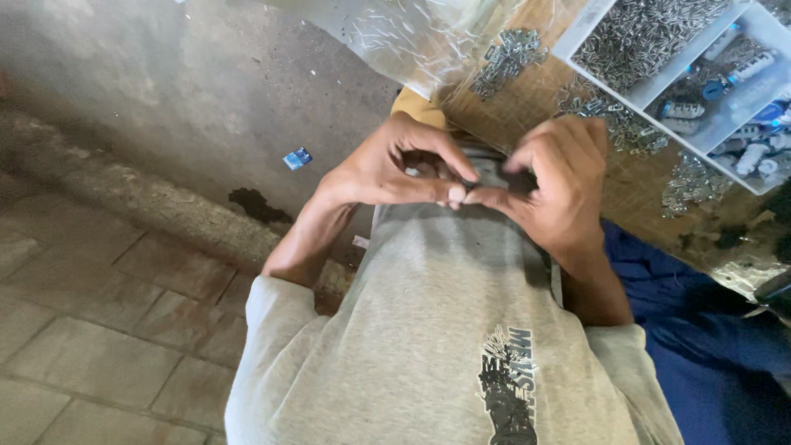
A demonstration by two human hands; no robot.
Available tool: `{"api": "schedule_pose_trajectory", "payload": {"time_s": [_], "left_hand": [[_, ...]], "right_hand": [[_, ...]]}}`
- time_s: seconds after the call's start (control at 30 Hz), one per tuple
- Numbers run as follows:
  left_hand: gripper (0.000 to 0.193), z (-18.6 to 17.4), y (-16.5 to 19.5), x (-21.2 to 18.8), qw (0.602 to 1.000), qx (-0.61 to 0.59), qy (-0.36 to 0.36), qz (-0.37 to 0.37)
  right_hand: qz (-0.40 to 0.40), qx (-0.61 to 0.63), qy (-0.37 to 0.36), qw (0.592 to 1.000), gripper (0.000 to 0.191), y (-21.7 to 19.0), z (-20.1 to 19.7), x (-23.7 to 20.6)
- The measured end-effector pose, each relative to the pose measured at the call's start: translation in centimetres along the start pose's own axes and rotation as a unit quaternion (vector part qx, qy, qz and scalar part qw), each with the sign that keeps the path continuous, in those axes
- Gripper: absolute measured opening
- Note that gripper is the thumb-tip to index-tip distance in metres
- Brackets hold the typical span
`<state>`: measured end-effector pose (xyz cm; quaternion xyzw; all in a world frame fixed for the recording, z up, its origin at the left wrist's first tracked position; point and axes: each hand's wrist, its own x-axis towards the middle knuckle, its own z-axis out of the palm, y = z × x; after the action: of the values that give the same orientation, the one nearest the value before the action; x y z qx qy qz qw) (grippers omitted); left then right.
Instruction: The person sits at a workbench assembling small blue and gray plastic connector fittings. They pick tiny metal components from a compartment box, insert them into the connector bodies by hand, press the parts into place, and set finished connectors aside while repeating the cycle.
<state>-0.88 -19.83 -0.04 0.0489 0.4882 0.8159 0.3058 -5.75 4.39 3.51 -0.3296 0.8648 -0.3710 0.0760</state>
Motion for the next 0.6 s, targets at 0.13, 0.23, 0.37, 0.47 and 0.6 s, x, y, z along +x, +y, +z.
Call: {"api": "schedule_pose_trajectory", "payload": {"time_s": [0.13,0.23,0.37,0.47,0.6], "left_hand": [[0.014,0.1,-0.7,-0.4,0.984,-0.045,0.156,0.080],[0.015,0.0,-1.0,-0.4,0.974,-0.059,0.203,0.080],[0.015,0.2,-1.3,0.0,0.971,-0.086,0.213,0.068],[0.016,0.9,-1.6,0.3,0.974,-0.092,0.199,0.051],[0.021,2.2,-1.7,0.8,0.981,-0.103,0.159,0.034]], "right_hand": [[-0.044,-0.270,0.059,0.960,0.049,0.0,2.3,0.2],[-0.038,-0.297,0.036,0.954,0.036,-0.3,2.0,-1.5],[-0.044,-0.252,0.049,0.966,0.013,0.0,1.9,-2.8],[-0.069,-0.227,0.083,0.968,0.008,0.5,2.0,-2.4],[-0.106,-0.042,0.102,0.988,0.014,0.6,0.7,-1.5]]}}
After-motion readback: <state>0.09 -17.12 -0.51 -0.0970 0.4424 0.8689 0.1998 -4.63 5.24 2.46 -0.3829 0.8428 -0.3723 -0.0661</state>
